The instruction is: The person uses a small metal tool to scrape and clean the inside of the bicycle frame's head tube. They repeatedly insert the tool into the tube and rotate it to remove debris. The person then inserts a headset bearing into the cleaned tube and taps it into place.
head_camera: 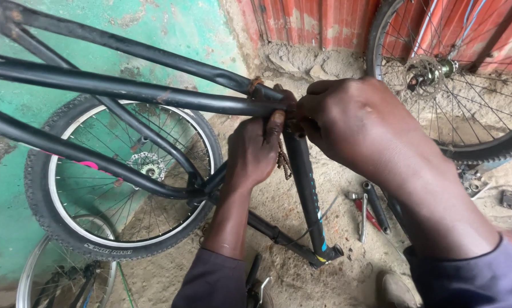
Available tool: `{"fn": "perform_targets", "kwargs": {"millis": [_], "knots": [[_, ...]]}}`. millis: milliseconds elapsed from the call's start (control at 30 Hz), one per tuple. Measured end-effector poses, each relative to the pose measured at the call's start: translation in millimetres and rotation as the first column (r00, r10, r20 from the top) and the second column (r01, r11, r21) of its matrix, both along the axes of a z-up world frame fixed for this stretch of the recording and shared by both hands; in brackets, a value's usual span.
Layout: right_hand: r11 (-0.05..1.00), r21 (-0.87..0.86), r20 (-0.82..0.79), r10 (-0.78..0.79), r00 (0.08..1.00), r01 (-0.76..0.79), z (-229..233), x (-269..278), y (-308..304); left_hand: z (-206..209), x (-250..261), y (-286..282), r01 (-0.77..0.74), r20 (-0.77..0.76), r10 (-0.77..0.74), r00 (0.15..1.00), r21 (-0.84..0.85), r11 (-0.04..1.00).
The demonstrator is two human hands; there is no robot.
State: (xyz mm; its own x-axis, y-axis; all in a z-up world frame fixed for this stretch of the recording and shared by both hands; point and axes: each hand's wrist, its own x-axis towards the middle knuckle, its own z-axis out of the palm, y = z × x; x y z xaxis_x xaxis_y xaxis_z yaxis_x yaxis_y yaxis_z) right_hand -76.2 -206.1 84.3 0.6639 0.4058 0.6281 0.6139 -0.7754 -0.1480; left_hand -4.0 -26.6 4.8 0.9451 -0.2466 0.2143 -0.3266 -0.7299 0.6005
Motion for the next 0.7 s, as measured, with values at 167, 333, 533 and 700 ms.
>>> {"fn": "perform_targets", "kwargs": {"millis": [167,333,533,700], "knots": [[0.947,-0.311,-0.306,-0.182,0.934,0.082,29.4,15.9,-1.5,-0.1,-0.9,-2.2,0.035,0.041,-0.034,0.999,-0.024,0.999],[0.874,-0.471,-0.553,-0.401,0.730,0.123,68.1,8.4,22.2,-5.5,4.8,-6.8,0.022,0.081,-0.024,0.996,0.027,0.999],[0.936,-0.284,-0.725,-0.351,0.592,0.207,94.9,1.6,34.6,-20.1,5.5,-14.7,0.079,0.190,-0.075,0.979,-0.010,0.997],[0.817,-0.577,-0.558,-0.401,0.727,0.007,82.1,21.7,55.7,-39.6,14.0,-9.5,0.111,0.393,-0.098,0.914,-0.010,0.994]]}}
